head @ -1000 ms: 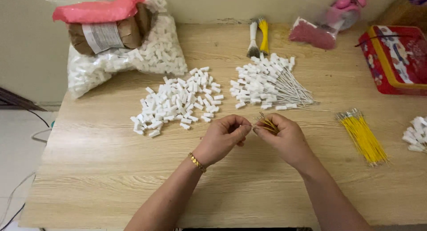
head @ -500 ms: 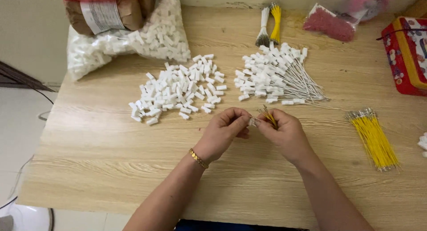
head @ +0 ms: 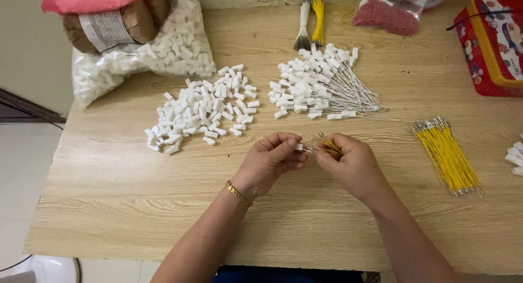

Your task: Manually attaching white plastic connectors to the ends of thin yellow wires at a workbench.

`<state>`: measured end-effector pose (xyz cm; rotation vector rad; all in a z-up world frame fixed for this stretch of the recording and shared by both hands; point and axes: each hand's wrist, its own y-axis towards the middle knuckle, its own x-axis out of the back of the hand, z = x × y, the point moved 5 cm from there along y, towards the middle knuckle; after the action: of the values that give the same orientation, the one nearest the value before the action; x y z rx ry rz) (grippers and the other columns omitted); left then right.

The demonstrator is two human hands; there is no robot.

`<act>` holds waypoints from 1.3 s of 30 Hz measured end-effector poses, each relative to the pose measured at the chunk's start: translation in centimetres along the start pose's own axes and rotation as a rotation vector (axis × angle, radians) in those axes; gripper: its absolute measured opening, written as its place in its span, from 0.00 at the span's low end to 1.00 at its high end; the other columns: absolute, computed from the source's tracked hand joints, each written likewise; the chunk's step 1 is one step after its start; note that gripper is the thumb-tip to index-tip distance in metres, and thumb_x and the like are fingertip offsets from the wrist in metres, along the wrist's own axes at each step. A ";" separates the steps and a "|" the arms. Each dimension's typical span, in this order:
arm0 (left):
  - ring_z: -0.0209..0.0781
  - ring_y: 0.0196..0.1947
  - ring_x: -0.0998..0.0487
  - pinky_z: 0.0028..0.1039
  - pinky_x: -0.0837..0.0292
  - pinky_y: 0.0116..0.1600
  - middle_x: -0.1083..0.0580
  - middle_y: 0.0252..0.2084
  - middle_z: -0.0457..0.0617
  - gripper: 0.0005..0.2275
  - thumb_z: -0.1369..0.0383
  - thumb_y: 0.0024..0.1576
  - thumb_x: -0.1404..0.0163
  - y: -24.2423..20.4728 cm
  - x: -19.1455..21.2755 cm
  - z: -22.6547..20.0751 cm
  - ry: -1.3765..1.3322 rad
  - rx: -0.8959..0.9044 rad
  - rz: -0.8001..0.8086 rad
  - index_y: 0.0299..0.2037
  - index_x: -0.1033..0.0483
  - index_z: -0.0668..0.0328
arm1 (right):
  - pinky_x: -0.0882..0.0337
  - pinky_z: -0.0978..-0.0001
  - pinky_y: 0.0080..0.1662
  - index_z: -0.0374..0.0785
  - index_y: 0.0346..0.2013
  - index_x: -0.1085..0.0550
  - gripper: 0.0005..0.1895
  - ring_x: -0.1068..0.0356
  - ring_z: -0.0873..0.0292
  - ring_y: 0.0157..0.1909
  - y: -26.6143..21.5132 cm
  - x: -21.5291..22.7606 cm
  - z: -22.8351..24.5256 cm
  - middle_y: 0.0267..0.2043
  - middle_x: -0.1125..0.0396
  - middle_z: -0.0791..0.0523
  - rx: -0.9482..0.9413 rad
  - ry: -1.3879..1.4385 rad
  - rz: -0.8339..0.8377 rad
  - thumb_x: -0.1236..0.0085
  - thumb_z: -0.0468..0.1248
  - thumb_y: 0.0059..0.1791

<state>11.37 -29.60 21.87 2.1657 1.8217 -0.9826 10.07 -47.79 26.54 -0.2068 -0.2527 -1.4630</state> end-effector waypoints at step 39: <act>0.50 0.40 0.20 0.34 0.24 0.44 0.22 0.34 0.49 0.07 0.61 0.54 0.40 4.4 -2.5 0.2 1.579 -0.723 -0.077 0.39 0.17 0.50 | 0.39 0.81 0.21 0.34 0.53 0.29 0.10 0.36 0.68 0.18 2.1 10.4 -3.8 0.31 0.29 0.49 0.120 0.234 -0.349 0.45 0.34 0.58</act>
<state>15.23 -32.89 21.80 2.2683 1.9949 1.6761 13.21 -58.58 25.94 0.1117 -0.1909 -1.7942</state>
